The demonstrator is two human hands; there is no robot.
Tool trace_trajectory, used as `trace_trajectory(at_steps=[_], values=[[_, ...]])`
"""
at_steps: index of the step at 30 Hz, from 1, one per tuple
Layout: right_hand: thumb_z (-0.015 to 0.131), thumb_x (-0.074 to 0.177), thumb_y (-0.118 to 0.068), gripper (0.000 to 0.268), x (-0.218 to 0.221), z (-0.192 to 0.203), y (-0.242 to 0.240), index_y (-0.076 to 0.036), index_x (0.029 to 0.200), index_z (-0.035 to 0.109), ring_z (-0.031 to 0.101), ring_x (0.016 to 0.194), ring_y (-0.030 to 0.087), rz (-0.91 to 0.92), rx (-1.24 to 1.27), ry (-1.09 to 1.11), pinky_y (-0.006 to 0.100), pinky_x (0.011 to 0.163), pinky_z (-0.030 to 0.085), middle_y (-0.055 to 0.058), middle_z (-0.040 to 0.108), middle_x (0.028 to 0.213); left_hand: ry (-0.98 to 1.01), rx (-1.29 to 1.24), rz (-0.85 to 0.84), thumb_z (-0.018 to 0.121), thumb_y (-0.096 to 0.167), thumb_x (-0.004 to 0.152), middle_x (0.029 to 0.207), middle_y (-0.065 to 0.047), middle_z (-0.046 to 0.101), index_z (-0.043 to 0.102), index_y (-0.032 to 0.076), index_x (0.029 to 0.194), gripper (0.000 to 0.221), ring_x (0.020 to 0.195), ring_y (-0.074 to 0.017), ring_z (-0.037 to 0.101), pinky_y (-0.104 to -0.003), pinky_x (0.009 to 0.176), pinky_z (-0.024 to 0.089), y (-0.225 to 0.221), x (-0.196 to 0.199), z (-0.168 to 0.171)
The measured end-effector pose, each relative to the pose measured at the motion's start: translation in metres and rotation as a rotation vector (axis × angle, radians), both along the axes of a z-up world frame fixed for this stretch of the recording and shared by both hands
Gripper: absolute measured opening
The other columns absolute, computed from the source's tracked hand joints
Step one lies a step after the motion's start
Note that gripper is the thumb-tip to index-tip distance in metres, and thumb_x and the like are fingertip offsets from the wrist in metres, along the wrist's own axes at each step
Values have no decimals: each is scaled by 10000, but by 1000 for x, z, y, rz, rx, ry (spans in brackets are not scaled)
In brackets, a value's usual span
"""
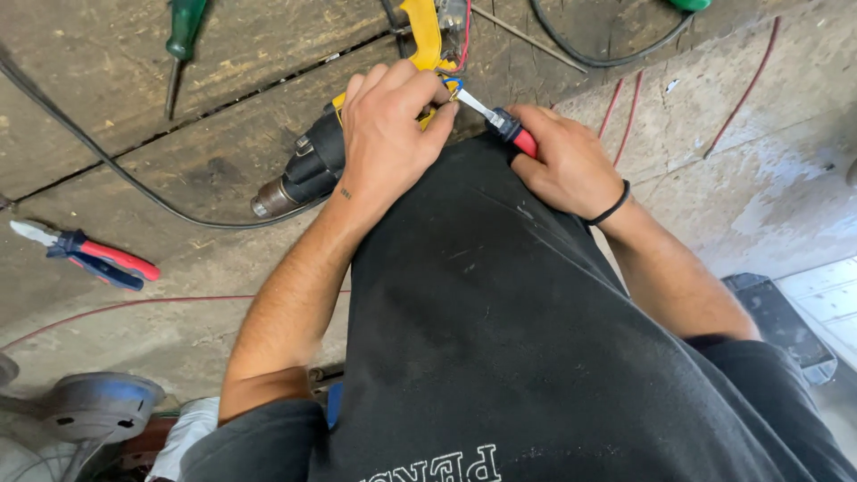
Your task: Repairing a disassembled heat gun by soldering wires and adjusting internal components
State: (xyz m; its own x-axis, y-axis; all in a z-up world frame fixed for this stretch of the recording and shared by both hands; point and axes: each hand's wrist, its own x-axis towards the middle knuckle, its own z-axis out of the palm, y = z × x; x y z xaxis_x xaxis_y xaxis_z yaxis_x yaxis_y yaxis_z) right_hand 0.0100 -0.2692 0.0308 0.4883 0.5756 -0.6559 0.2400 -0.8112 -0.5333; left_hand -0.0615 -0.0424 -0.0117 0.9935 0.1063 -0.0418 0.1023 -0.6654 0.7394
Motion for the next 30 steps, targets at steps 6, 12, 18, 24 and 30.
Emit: trace_trajectory(at_steps=[6, 12, 18, 24, 30], values=[[569, 838, -79, 519, -11, 5, 5, -10, 1351, 536, 602, 1075, 457, -21, 48, -66, 526, 887, 446, 228, 639, 1192, 2, -2, -34, 739, 244, 888, 821, 36, 566, 619, 190, 828, 145, 763, -247, 523, -400, 688, 355, 3, 1, -1], [571, 857, -30, 523, -19, 7, 6, 35, 1371, 501, 580, 1115, 441, -41, 125, -144, 495, 932, 442, 244, 598, 1232, -6, 14, -38, 730, 217, 855, 806, 18, 553, 581, 174, 790, 168, 750, -261, 520, -409, 671, 366, 3, 4, 0], [578, 840, -33, 504, -22, 6, 10, 27, 1339, 527, 590, 1106, 425, -51, 127, -212, 491, 938, 451, 230, 613, 1224, -16, 25, -69, 745, 237, 849, 806, 1, 562, 584, 179, 789, 181, 752, -277, 535, -422, 671, 382, 4, 5, -4], [570, 839, -51, 476, -22, 0, 5, 20, 1309, 548, 600, 1080, 418, -54, 131, -202, 483, 923, 452, 221, 623, 1184, 17, -9, -65, 744, 257, 839, 804, 11, 570, 598, 193, 791, 167, 740, -279, 547, -427, 666, 395, 5, 6, -6], [552, 828, -59, 496, -22, -9, 0, 41, 1314, 546, 605, 1077, 428, -103, 129, -137, 474, 934, 445, 233, 631, 1185, 42, -7, -72, 753, 266, 838, 814, 13, 571, 619, 195, 807, 155, 759, -276, 551, -430, 668, 395, 6, 7, -6]])
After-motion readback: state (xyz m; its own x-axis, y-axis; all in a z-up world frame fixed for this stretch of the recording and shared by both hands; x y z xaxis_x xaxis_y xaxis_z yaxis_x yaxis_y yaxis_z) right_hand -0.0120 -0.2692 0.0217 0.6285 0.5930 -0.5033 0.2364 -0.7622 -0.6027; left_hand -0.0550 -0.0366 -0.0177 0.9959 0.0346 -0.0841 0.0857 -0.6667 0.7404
